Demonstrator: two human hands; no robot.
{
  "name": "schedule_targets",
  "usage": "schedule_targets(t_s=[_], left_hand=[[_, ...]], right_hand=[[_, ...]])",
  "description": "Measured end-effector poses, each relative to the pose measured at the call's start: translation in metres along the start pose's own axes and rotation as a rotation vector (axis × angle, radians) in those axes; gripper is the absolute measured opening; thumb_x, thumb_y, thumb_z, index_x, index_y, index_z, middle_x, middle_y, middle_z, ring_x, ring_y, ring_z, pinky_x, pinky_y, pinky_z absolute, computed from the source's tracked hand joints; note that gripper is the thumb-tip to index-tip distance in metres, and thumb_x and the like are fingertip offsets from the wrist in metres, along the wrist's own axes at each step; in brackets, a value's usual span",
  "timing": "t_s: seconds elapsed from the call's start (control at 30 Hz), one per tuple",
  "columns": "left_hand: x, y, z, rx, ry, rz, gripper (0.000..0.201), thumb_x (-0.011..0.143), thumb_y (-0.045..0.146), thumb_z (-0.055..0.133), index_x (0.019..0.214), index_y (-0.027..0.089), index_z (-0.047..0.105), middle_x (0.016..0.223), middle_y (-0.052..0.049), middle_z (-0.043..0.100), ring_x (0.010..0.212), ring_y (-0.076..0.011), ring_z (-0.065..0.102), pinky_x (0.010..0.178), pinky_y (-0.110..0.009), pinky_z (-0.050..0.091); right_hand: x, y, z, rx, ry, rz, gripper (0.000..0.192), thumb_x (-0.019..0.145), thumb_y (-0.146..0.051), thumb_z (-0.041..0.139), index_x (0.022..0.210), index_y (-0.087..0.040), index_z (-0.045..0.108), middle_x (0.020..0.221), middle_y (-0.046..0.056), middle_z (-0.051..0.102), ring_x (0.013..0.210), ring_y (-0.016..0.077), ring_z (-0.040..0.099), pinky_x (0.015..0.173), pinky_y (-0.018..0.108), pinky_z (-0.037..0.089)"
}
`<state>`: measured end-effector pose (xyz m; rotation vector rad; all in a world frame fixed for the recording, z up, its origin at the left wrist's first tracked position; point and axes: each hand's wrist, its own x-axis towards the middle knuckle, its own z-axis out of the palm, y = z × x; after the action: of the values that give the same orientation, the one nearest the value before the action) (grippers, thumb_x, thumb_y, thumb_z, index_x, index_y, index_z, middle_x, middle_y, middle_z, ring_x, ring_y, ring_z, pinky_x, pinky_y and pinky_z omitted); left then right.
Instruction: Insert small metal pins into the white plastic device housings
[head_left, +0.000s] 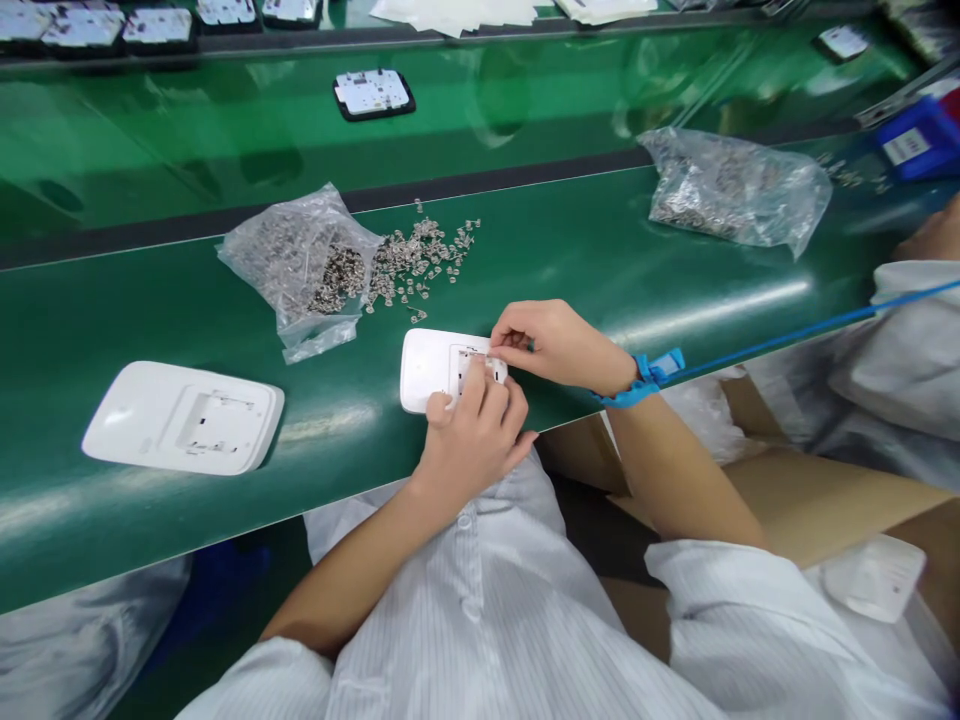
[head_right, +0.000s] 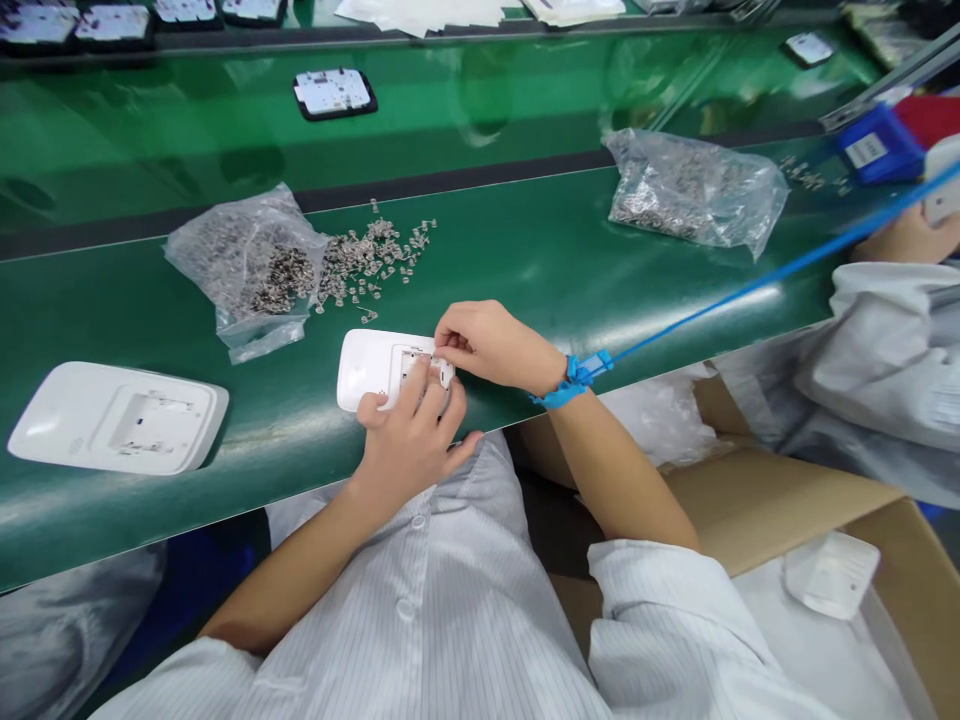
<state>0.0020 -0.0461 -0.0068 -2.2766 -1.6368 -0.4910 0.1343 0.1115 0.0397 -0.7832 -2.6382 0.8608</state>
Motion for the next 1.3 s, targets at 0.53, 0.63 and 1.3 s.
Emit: schedule_targets(t_s=[0.53, 0.63, 1.3], left_hand=[[-0.001, 0.001, 0.0, -0.073, -0.046, -0.004, 0.046, 0.102, 0.047, 0.051, 0.134, 0.016, 0.062, 0.13, -0.016, 0.066, 0.141, -0.0386, 0.046, 0.083, -0.044, 0.033], [0.0, 0.0, -0.002, -0.04, -0.045, 0.006, 0.046, 0.104, 0.046, 0.047, 0.133, 0.014, 0.063, 0.128, -0.016, 0.066, 0.141, -0.0359, 0.047, 0.081, -0.043, 0.033], [0.0, 0.003, 0.001, -0.001, -0.093, 0.015, 0.051, 0.106, 0.048, 0.038, 0.135, 0.013, 0.059, 0.135, -0.015, 0.061, 0.143, -0.0353, 0.042, 0.084, -0.045, 0.032]], right_hand=[[0.008, 0.0, -0.007, -0.104, -0.089, -0.092, 0.013, 0.088, -0.018, 0.058, 0.076, -0.018, 0.064, 0.076, 0.004, 0.068, 0.068, 0.0162, 0.059, 0.065, 0.028, 0.041], [0.009, -0.002, -0.007, -0.147, -0.102, -0.112, 0.014, 0.086, -0.013, 0.056, 0.075, -0.018, 0.062, 0.075, 0.004, 0.066, 0.067, 0.0152, 0.056, 0.065, 0.027, 0.039], [0.008, -0.031, -0.001, -0.399, -0.201, 0.034, 0.013, 0.09, -0.01, 0.055, 0.08, -0.016, 0.06, 0.086, 0.009, 0.066, 0.07, 0.0185, 0.053, 0.062, 0.031, 0.029]])
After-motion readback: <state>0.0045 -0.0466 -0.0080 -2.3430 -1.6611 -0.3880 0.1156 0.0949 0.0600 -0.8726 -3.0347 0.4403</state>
